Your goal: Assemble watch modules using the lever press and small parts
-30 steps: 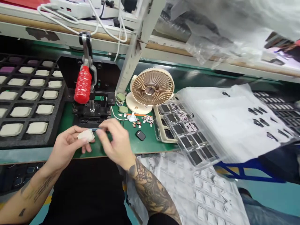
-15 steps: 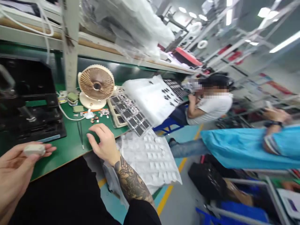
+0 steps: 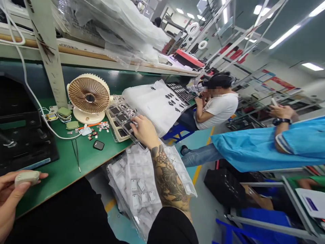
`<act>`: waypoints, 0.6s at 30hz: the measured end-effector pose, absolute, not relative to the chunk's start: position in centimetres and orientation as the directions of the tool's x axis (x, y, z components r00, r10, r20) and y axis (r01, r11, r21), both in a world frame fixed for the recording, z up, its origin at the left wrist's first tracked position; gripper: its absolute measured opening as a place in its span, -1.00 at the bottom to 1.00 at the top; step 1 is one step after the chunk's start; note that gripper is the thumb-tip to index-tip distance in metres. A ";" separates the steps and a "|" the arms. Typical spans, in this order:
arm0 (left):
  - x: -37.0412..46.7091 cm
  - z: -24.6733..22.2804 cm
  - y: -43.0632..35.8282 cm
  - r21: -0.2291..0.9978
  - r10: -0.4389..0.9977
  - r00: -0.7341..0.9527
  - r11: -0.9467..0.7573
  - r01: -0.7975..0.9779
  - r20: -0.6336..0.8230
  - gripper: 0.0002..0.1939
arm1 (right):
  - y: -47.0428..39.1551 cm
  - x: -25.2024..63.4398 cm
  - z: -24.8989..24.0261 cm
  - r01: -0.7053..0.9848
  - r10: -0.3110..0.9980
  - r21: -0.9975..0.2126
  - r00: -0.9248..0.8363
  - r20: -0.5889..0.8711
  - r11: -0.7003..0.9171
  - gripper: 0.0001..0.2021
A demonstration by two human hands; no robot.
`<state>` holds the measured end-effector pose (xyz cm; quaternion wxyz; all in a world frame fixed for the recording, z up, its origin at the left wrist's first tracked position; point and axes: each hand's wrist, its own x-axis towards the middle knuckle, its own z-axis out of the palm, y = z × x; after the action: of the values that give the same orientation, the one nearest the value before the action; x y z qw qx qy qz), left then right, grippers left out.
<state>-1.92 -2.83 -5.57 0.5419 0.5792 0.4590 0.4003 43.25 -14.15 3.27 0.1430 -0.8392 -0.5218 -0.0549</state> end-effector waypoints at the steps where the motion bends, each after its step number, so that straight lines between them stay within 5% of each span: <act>1: -1.9 -5.3 -3.2 0.993 0.969 0.241 0.023 0.116 -0.051 -0.65 | -13.7 42.1 2.9 0.908 0.873 -0.181 0.415 0.254 -0.379 -0.80; 5: -1.9 -4.5 -3.4 0.992 0.972 0.224 0.036 0.122 -0.063 -0.65 | -12.2 38.9 2.2 0.970 0.933 -0.096 0.241 0.266 -0.223 -0.78; 9: -2.1 -4.3 -2.8 0.997 0.961 0.267 0.076 -0.005 -0.072 -0.59 | -11.7 39.5 2.1 0.939 0.924 0.022 0.334 0.186 -0.344 -0.72; 12: -1.9 -4.1 -2.6 0.992 0.955 0.293 0.078 -0.099 -0.045 -0.44 | -11.9 40.6 2.3 0.916 0.907 -0.021 0.399 0.135 -0.400 -0.73; 18: -1.9 -4.0 -3.0 0.997 0.972 0.232 0.012 0.075 -0.030 -0.37 | -12.2 40.7 3.4 0.892 0.868 -0.102 0.452 0.206 -0.441 -0.68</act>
<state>-1.93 -2.98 -4.00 0.5418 0.5680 0.4612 0.4138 40.71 -12.21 3.36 0.0980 -0.8464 -0.5197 -0.0617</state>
